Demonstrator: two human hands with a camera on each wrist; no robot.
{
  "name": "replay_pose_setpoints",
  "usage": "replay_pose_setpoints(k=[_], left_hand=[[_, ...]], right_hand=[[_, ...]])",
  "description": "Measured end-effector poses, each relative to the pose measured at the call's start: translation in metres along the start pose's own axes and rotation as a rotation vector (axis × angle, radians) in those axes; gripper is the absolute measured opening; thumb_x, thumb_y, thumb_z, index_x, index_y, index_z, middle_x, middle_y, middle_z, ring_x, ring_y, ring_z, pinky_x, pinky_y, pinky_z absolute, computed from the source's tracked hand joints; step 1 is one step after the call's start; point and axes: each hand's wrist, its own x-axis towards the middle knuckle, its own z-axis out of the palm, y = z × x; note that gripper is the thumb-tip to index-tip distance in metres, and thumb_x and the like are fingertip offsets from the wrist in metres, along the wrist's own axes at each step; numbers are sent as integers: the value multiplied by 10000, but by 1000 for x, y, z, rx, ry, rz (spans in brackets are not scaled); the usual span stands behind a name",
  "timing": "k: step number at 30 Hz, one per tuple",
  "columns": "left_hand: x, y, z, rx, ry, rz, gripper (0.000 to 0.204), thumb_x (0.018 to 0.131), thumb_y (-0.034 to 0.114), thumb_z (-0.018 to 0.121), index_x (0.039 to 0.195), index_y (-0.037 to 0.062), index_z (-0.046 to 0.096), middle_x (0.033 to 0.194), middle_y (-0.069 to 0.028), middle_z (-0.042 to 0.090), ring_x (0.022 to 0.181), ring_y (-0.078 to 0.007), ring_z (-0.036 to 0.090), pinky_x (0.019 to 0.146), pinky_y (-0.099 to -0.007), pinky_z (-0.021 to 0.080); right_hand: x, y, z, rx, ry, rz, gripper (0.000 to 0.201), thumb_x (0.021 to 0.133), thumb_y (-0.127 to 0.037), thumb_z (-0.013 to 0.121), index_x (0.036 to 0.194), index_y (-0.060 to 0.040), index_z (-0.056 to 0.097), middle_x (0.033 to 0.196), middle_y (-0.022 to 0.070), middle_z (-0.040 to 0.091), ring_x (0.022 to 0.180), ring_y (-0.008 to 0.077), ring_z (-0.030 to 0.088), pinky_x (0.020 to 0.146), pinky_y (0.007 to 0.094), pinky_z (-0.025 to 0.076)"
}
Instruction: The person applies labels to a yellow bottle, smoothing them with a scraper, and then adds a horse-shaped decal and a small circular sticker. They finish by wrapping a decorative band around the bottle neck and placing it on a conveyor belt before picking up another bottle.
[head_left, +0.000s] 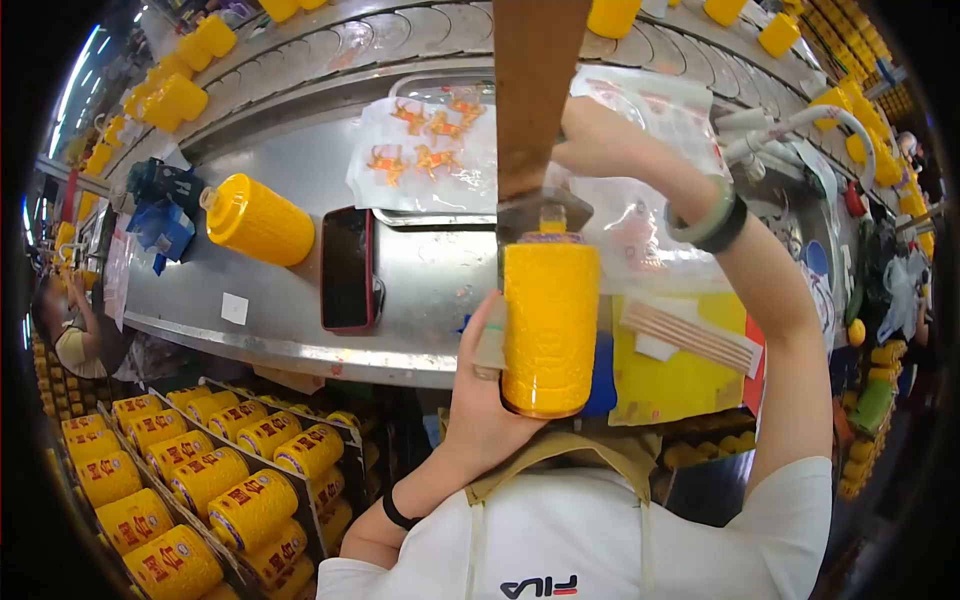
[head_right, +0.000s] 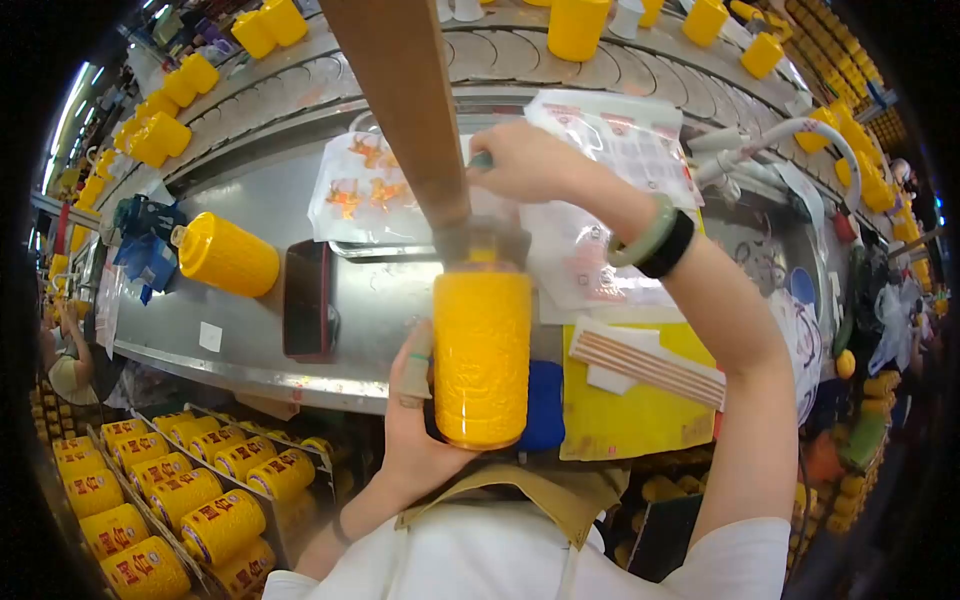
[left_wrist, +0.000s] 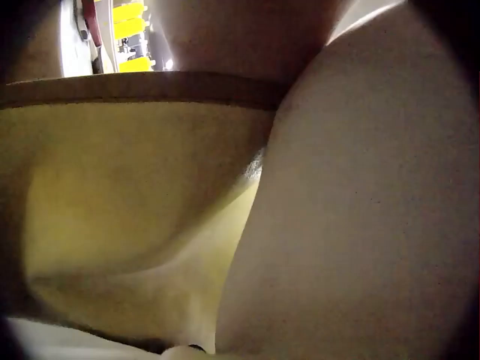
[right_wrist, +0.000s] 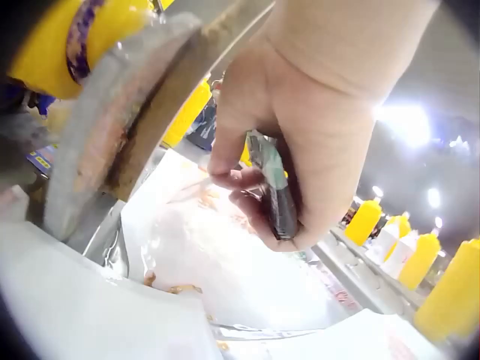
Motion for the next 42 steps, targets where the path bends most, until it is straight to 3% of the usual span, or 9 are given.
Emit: replay_pose_setpoints(k=[5, 11, 16, 19, 20, 24, 26, 29, 42], left_hand=[[-3, -5, 3, -169, -28, -124, 974, 693, 230, 994, 1475, -44, 482, 1276, -181, 651, 1142, -307, 696, 983, -381, 555], [-6, 1, 3, -30, -49, -84, 964, 682, 242, 1003, 1455, -46, 503, 1287, -186, 626, 1139, -302, 686, 972, -383, 555], [-13, -8, -14, -349, -223, -257, 1212, 658, 253, 1016, 1594, -41, 306, 1524, -197, 468, 1401, -327, 504, 1165, -425, 412], [-5, -17, -12, -628, -162, -214, 1265, 703, 257, 992, 1634, -42, 190, 1612, -185, 383, 1510, -316, 369, 1243, -423, 296], [-3, -20, -11, -693, -136, -235, 1028, 899, 230, 844, 1634, -44, 179, 1630, -184, 362, 1535, -298, 332, 1260, -414, 261], [20, -21, -1, -965, -34, -506, 621, 1103, 139, 532, 1618, -39, 235, 1606, -180, 397, 1487, -246, 392, 1237, -397, 304], [32, -18, -2, -984, -83, -556, 610, 1098, 140, 546, 1608, -36, 261, 1587, -175, 424, 1455, -236, 430, 1217, -386, 333], [37, -4, -1, -939, -110, -563, 577, 1091, 143, 566, 1582, -25, 313, 1538, -161, 487, 1377, -215, 516, 1166, -363, 401], [34, -1, -3, -901, -89, -490, 585, 1102, 122, 518, 1611, -8, 262, 1603, -151, 423, 1477, -237, 421, 1226, -388, 329]], right_hand=[[-98, -33, -31, -101, 235, 11, 286, 916, -253, 681, 990, 23, 702, 933, 223, 719, 897, 416, 677, 813, 466, 527], [-154, -95, -32, 128, 296, -100, 154, 934, -109, 701, 908, 20, 621, 828, 90, 616, 768, 196, 577, 717, 323, 463], [-180, -114, 19, 724, 322, 90, 155, 956, -126, 718, 929, 6, 640, 816, 82, 641, 749, 187, 600, 715, 333, 492], [-189, -108, 54, 652, 387, 142, 163, 956, -132, 724, 930, 1, 635, 818, 72, 638, 741, 167, 586, 694, 321, 475], [-192, -107, 62, 654, 384, 147, 163, 956, -132, 724, 930, 1, 635, 818, 72, 638, 741, 167, 586, 694, 321, 475], [-202, -111, 77, 653, 445, 225, 156, 974, -138, 712, 983, -10, 623, 842, 40, 633, 749, 127, 567, 687, 296, 460], [-203, -109, 81, 659, 459, 262, 146, 985, -134, 700, 1009, -16, 618, 861, 22, 627, 768, 112, 562, 700, 284, 458], [-205, -87, 85, 1347, 391, 389, 97, 1033, -126, 645, 1089, -68, 591, 932, -28, 556, 869, 69, 531, 761, 237, 436], [-187, -99, 94, 1340, 461, 376, 175, 987, -90, 730, 1022, -80, 559, 919, -39, 563, 842, 49, 556, 753, 220, 444]])
